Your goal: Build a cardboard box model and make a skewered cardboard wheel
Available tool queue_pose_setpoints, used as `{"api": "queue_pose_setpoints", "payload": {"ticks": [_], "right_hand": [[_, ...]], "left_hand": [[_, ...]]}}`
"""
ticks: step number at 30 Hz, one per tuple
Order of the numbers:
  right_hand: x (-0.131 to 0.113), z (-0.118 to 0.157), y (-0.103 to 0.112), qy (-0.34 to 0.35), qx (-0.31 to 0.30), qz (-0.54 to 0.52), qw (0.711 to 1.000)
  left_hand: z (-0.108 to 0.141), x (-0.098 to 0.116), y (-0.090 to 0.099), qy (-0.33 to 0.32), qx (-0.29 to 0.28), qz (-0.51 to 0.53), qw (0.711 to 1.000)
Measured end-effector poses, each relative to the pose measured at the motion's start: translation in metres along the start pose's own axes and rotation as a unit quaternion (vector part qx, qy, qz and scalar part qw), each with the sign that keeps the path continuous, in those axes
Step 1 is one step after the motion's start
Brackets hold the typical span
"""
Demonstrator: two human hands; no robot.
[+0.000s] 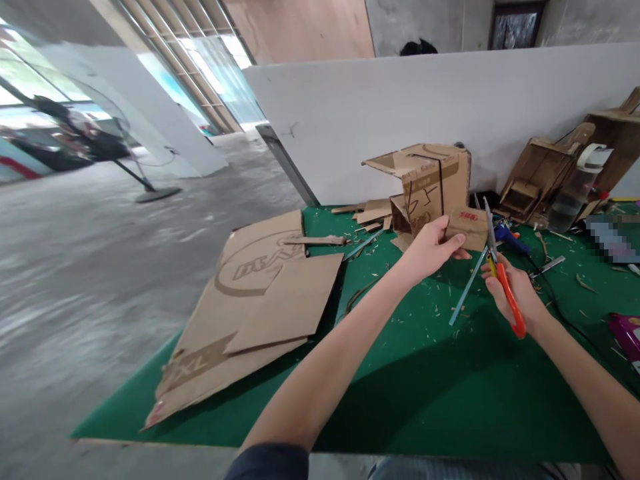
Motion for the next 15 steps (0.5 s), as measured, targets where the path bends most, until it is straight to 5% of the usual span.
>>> {"api": "queue_pose_setpoints", "payload": {"ticks": [8,15], "right_hand": [[0.006,-0.006,-0.011,-0.096,0.093,0.112,0.985],[0.022,-0.001,-0.003,-0.059,0.051,-0.022,0.997]], "left_hand": [[-0.001,-0.008,-0.012,0.025,-0.005,-0.001,1.000],[-0.003,-0.003,-0.002,-0.002,0.059,0.002,0.998]]}}
Point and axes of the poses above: each hand's wrist, its own z-axis away from the middle knuckle, its own y-axis out of the back of the hand, x = y × z, the point moved 1 cm from there along -z, towards the middle knuckle
